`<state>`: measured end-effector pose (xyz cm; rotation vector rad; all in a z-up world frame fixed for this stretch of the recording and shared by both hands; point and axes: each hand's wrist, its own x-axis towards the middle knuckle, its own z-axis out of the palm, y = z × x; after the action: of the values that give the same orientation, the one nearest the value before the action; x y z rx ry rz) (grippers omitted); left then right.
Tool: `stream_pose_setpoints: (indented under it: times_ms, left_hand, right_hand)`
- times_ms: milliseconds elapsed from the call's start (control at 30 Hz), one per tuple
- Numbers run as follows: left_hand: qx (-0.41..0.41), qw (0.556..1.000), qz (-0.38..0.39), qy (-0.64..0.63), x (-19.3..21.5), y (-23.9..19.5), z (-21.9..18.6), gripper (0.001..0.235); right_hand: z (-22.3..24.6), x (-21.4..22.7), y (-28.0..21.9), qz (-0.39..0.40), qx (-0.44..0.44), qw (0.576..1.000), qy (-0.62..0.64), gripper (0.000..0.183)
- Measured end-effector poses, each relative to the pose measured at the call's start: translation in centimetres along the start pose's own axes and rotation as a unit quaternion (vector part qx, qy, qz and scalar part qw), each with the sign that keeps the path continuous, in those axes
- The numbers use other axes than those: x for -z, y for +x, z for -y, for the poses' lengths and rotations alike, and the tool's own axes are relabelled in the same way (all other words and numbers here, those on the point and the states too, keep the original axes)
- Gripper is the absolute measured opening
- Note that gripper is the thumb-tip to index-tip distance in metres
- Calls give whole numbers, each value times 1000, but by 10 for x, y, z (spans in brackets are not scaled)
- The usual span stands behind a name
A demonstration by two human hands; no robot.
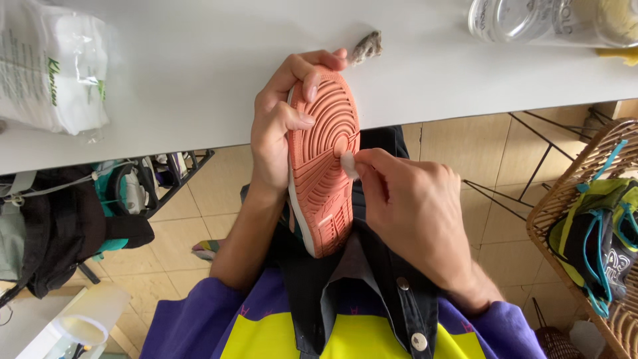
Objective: The person holds a pink sneaker and scrubs the sole with a cotton swab. They dip the swab into a bottle of liquid and continue cleaning the shoe's tread pattern.
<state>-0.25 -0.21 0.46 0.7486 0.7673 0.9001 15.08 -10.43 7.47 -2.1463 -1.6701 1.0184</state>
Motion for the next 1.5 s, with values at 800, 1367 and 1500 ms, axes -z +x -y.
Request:
stream_pose_setpoints:
  times_ms: [800,1367,1500]
  left_hand:
    - [61,922,181,-338,39,-20,-17,16]
    - [-87,950,276,117,68,-54,-51,28]
    - [-111,946,292,82,72,-57,-46,33]
  right_hand:
    - [-61,-77,-5,125,71,648,748,22]
    - [-55,-127,-33,116,108,666,729,21]
    - [-55,-125,-39,103,116,678,718,20]
